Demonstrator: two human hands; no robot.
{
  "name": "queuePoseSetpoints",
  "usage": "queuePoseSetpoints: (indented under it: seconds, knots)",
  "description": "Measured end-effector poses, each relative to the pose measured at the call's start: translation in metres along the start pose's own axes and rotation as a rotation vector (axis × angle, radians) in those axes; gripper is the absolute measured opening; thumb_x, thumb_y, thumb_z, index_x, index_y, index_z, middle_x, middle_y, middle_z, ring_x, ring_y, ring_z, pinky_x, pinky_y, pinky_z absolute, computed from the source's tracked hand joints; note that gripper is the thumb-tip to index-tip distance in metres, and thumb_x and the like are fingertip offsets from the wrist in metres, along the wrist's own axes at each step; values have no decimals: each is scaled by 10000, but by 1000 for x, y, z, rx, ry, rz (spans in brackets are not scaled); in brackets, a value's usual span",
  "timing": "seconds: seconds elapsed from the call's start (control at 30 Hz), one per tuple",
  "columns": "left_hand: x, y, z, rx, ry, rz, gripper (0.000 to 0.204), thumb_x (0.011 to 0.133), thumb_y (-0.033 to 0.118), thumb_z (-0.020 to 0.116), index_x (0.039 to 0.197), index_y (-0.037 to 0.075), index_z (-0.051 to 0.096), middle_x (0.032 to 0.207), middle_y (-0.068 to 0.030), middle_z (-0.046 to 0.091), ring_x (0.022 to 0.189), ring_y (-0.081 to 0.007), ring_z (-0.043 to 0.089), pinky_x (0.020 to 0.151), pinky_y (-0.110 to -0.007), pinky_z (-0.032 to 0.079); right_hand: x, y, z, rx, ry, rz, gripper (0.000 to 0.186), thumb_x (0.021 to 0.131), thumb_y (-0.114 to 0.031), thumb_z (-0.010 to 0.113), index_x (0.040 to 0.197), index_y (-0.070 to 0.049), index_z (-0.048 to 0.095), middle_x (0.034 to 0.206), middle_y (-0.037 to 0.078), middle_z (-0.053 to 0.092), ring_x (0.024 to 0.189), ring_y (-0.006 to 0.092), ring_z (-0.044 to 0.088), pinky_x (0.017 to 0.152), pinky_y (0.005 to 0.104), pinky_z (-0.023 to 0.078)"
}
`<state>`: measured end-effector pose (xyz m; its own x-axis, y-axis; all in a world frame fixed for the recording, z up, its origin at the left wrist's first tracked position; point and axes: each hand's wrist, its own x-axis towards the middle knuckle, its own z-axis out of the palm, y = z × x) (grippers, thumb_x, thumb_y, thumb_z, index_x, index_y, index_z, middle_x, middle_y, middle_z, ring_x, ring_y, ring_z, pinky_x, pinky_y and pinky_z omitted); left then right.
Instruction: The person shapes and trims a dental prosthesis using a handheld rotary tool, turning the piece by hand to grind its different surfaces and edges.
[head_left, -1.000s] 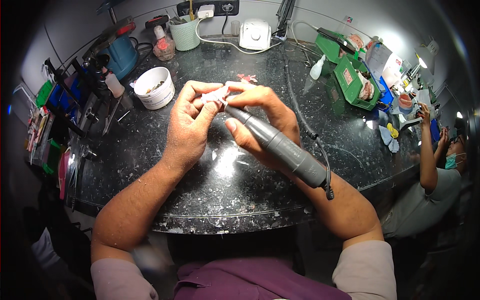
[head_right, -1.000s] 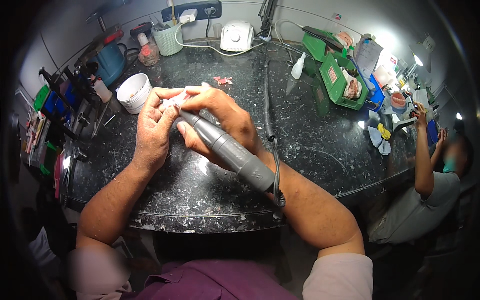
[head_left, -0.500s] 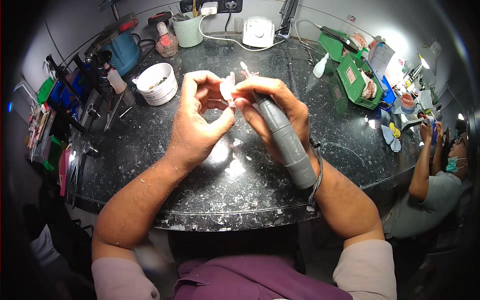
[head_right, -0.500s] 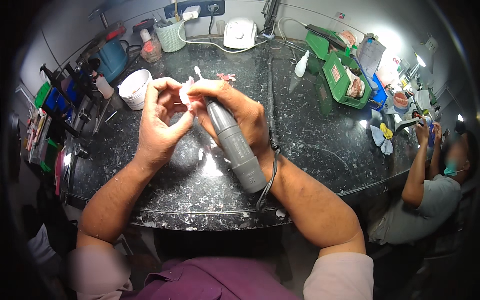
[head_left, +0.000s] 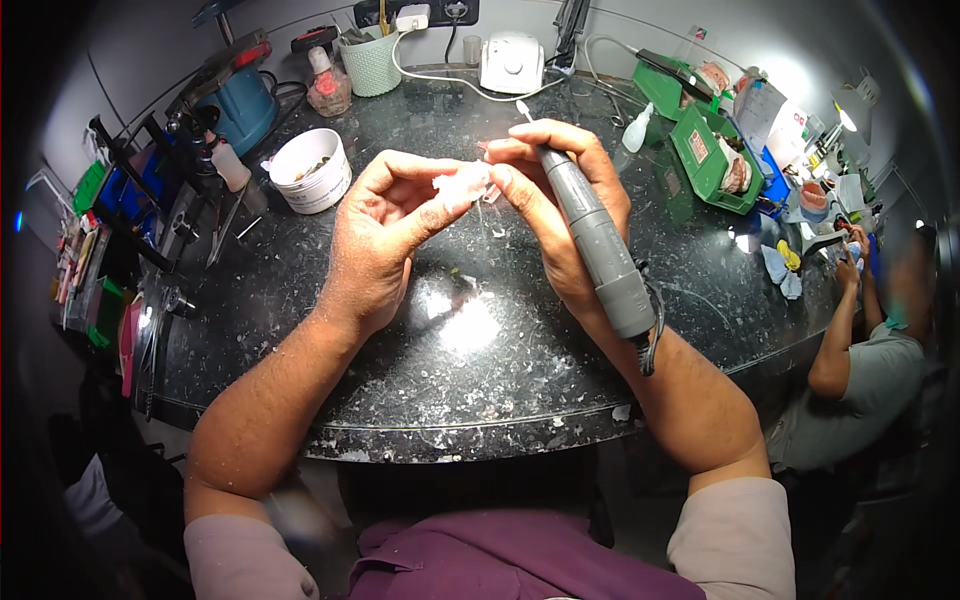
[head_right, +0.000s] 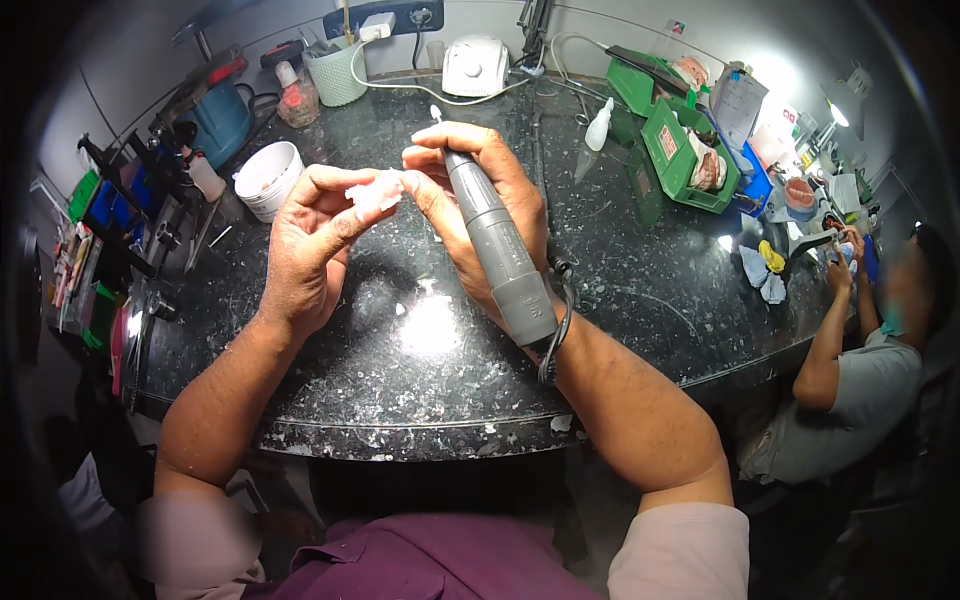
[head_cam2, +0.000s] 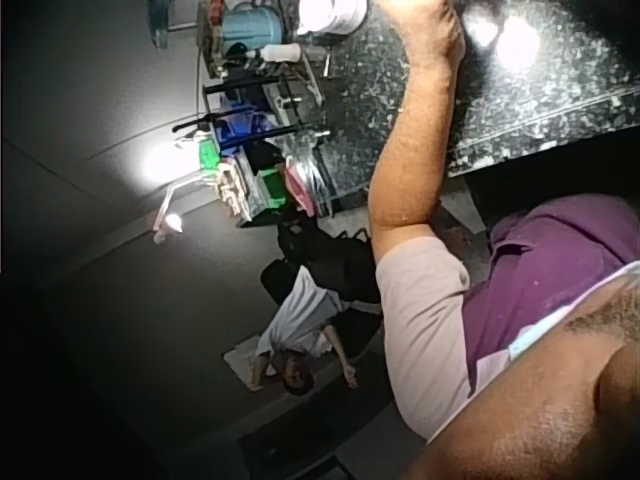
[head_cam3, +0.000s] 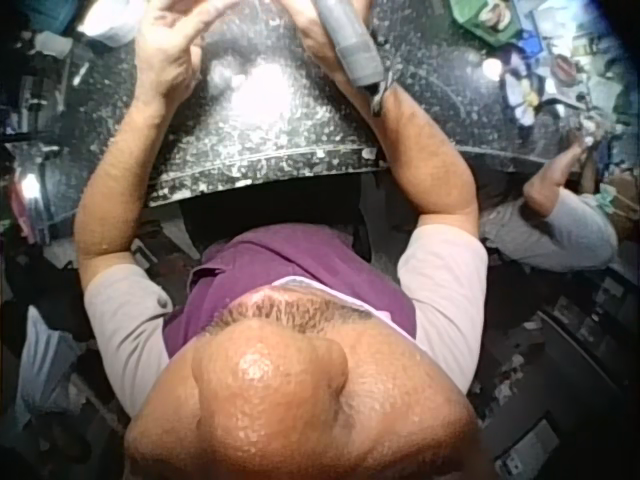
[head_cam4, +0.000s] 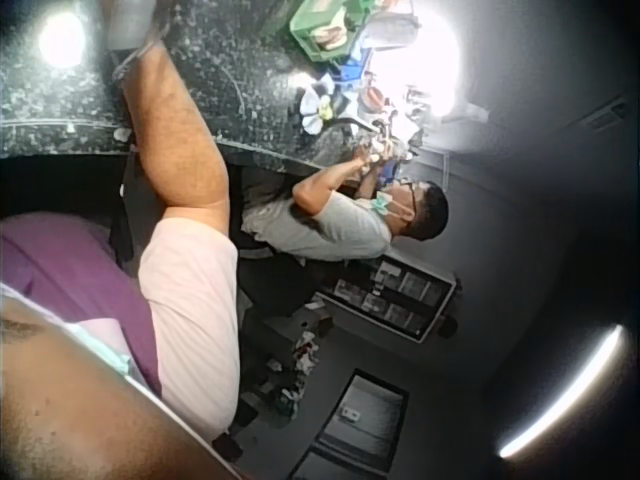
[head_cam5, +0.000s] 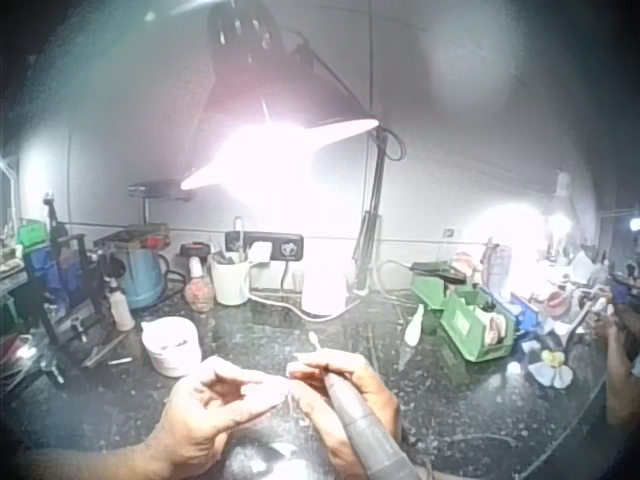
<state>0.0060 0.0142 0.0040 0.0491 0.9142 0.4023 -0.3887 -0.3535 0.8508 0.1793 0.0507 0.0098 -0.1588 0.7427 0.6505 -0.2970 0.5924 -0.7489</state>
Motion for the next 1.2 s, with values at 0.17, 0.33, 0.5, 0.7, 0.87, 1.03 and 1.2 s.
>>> queuePoseSetpoints:
  seconds: [0.17,0.33,0.5,0.7,0.87,1.03,1.2]
  knots:
    - [-4,0,5,100,-40,98,249,888,-20,681,1107,18,569,1123,-112,648,1076,-170,628,993,-339,509,-1,-4,1,17,-45,39,328,879,41,692,1179,-38,586,1047,77,670,998,134,659,890,277,549]
    - [-3,0,1,22,-2,36,267,919,7,649,1171,7,561,1095,-103,650,1045,-154,635,947,-300,520,-2,-3,0,8,-70,2,331,875,28,701,1181,-37,593,1038,85,673,999,134,660,872,272,549]
    - [1,0,-3,-74,45,-60,293,909,3,656,1193,-17,581,1088,-118,675,1016,-170,664,941,-300,526,-2,-6,0,-192,-59,-134,321,876,18,690,1184,-44,625,1027,85,679,990,133,662,858,264,540]
    - [1,4,-8,-143,78,-250,211,921,99,667,1104,-6,668,1044,-112,707,963,-166,680,855,-315,549,-7,-5,2,-279,-17,-181,353,804,-57,739,1149,-47,662,1002,87,697,914,139,682,840,292,547]
    - [0,4,-7,-195,94,-281,257,916,96,677,1148,-9,644,1089,-102,686,990,-170,665,903,-297,550,-11,7,-1,-304,-60,-198,318,753,-63,761,1037,-34,620,1034,104,731,897,161,708,1039,374,452]
    - [0,2,-10,-245,101,-306,268,914,91,681,1160,-9,643,1106,-103,683,994,-162,662,910,-293,547,-11,11,-1,-321,-72,-205,322,748,-55,753,1042,-34,623,1040,106,731,897,159,706,1046,383,447]
    - [0,3,-10,-257,71,-314,266,923,80,668,1167,-20,636,1116,-111,680,1004,-166,664,913,-297,563,-11,10,-2,-310,-81,-211,326,746,-49,743,1049,-32,626,1050,104,732,895,148,702,1049,376,441]
